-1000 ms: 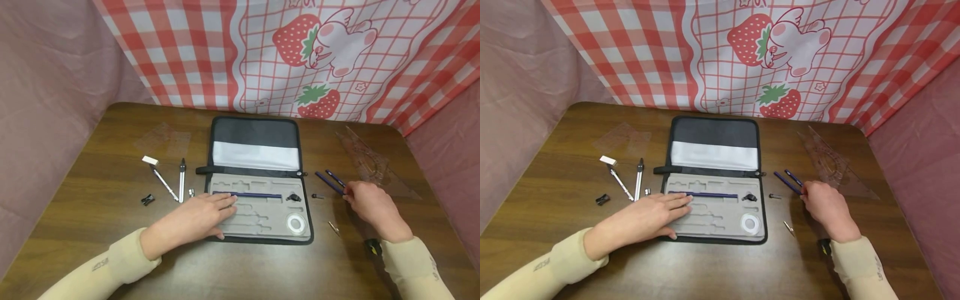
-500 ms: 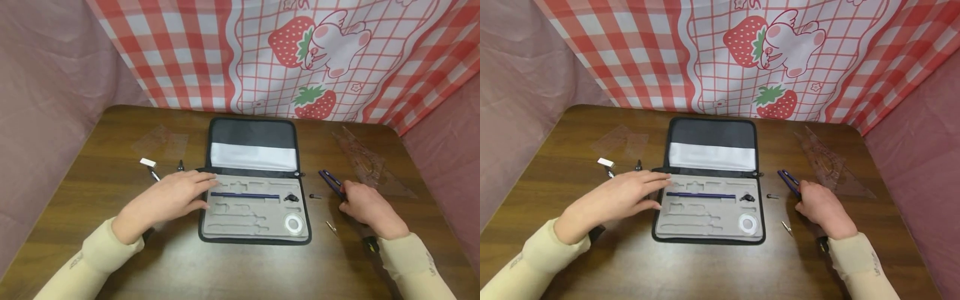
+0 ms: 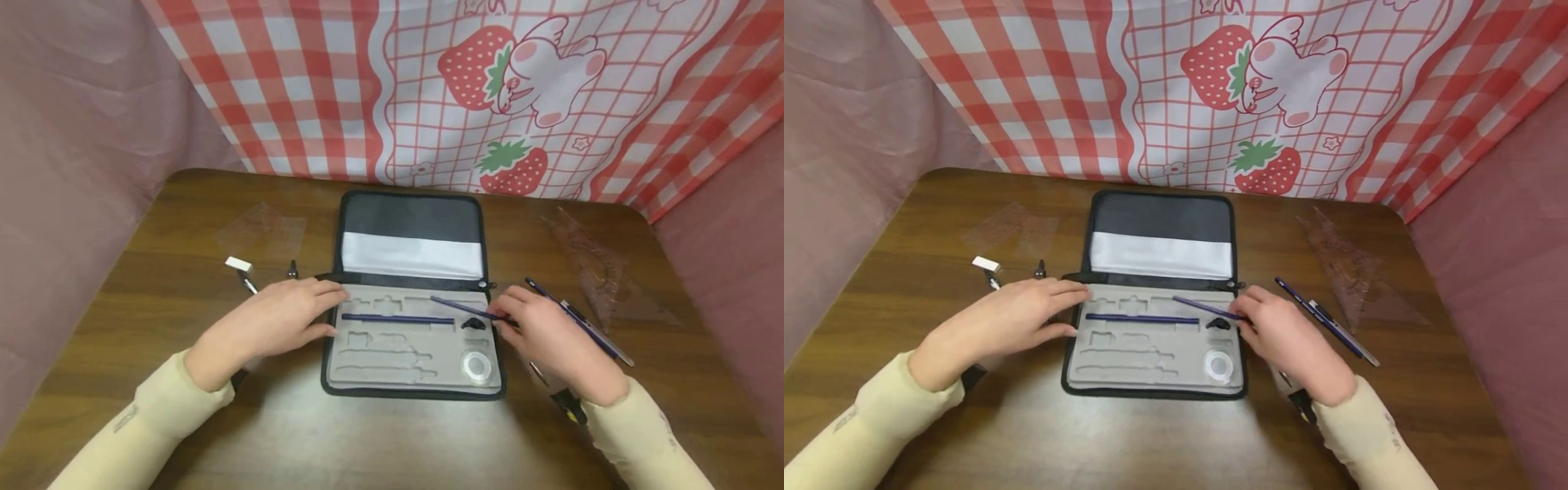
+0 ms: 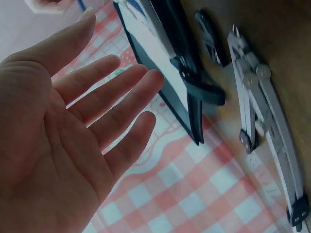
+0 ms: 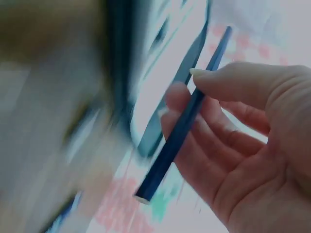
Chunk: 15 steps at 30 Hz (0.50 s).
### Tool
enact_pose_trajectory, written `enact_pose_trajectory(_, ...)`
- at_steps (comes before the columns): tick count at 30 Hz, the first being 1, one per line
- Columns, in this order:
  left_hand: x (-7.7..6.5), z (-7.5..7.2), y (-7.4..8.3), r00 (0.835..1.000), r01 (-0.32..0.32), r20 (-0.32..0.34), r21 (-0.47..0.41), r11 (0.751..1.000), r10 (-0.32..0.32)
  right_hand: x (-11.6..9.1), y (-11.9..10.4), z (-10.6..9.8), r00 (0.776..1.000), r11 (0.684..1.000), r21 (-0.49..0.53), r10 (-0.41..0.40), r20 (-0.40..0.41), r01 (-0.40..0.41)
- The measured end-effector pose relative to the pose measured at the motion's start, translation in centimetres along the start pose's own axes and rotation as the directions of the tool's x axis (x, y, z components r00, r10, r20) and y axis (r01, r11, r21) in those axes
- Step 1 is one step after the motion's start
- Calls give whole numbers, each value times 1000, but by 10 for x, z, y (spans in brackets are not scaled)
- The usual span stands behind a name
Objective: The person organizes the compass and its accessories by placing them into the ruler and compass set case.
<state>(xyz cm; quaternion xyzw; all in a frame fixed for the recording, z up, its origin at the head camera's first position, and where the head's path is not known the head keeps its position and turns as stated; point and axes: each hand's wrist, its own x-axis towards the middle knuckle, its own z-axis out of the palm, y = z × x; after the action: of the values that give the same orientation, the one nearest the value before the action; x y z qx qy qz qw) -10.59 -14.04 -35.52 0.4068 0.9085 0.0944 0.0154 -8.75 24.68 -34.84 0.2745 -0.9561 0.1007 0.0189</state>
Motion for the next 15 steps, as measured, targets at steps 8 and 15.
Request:
enact_pose_trajectory(8, 3, 8, 3, 1000, -10, 10, -43, 999, 10, 36, -52, 18, 976, 970, -104, -220, 4, 219)
enact_pose_trajectory(15, 4, 9, 7, 997, 9, 74, -98, 995, -2, 65, -77, 38, 955, 945, -142, -296, 14, 295)
